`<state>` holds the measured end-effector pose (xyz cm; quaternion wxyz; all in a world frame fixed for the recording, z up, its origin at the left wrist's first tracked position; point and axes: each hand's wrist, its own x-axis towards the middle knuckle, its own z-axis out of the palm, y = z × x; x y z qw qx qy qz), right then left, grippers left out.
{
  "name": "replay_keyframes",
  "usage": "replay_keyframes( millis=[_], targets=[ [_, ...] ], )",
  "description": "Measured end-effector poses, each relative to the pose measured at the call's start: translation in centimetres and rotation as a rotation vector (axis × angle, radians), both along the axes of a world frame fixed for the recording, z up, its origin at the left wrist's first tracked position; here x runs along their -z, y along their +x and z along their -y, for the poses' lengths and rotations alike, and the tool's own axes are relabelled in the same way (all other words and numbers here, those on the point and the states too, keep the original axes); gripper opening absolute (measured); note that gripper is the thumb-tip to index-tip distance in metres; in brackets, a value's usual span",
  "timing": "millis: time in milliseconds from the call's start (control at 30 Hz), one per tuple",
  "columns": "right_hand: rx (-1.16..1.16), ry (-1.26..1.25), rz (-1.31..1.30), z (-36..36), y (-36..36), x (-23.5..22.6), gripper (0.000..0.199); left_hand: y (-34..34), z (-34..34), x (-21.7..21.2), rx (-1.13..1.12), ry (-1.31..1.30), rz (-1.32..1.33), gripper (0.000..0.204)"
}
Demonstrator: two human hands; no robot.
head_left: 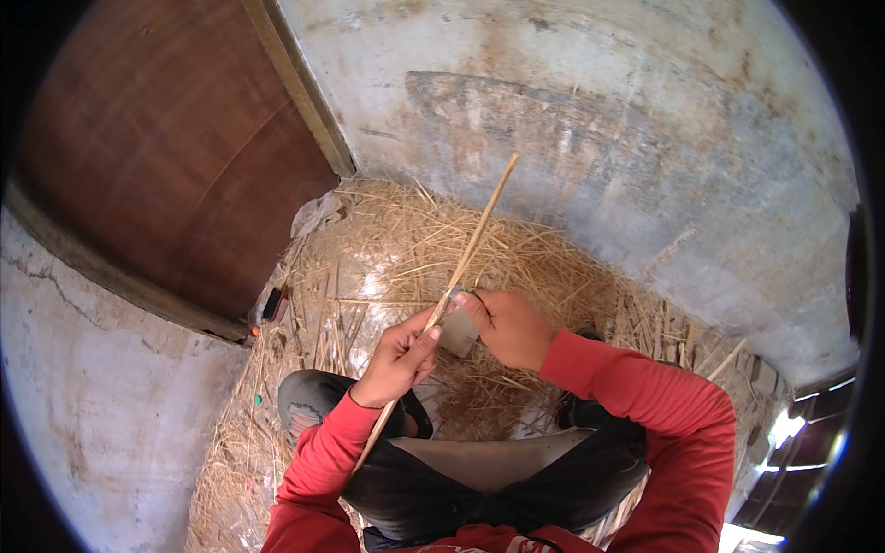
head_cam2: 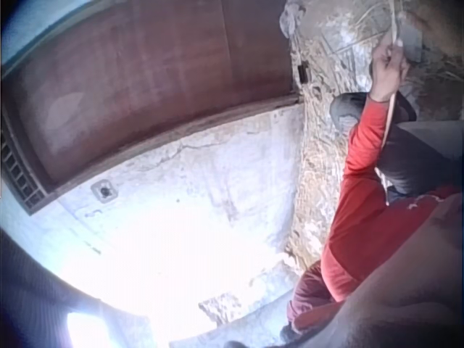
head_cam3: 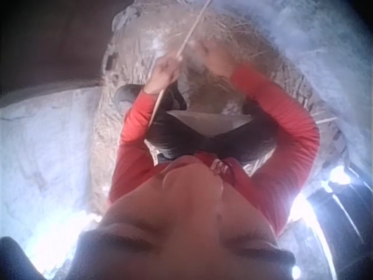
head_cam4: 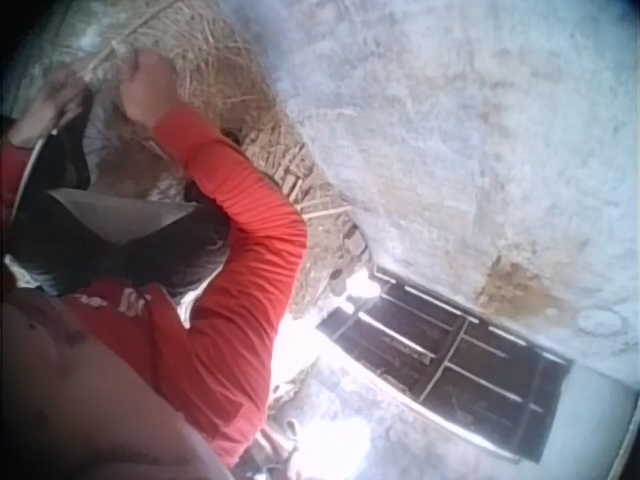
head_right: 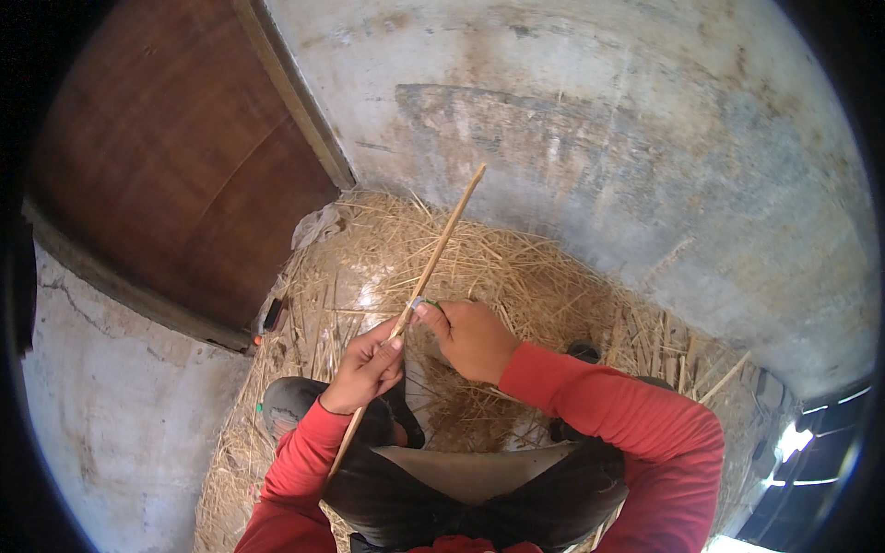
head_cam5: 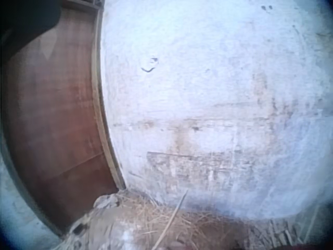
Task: The person shaves the outer surface of a bamboo stick using a small green knife and occasionally a machete while sitting down.
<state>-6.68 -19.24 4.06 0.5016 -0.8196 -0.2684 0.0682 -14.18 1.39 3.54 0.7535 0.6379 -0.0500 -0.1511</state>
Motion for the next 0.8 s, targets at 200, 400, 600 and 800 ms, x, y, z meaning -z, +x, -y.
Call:
replay_keyframes(
  millis=[200, 400, 600, 800],
  targets=[
    [-0.17, 0.032, -0.746, 1.2, 1.8, 0.3, 0.065, -0.2, 0.0, 0.3, 0.002, -0.03, -0.03, 0.047],
    [-0.022, -0.044, -0.043, 0.6, 0.7, 0.6, 0.064, 0.2, 0.0, 0.3, 0.024, -0.026, -0.026, 0.047],
    [-0.175, 0.041, -0.346, 0.7, 0.7, 1.3, 0.064, -0.3, 0.1, 0.6, 0.004, 0.006, -0.022, 0.047],
    [-0.309, 0.062, -0.883, 0.8, 0.3, -0.9, 0.062, 0.1, 0.0, 0.8, -0.005, 0.001, -0.041, 0.047]
  ],
)
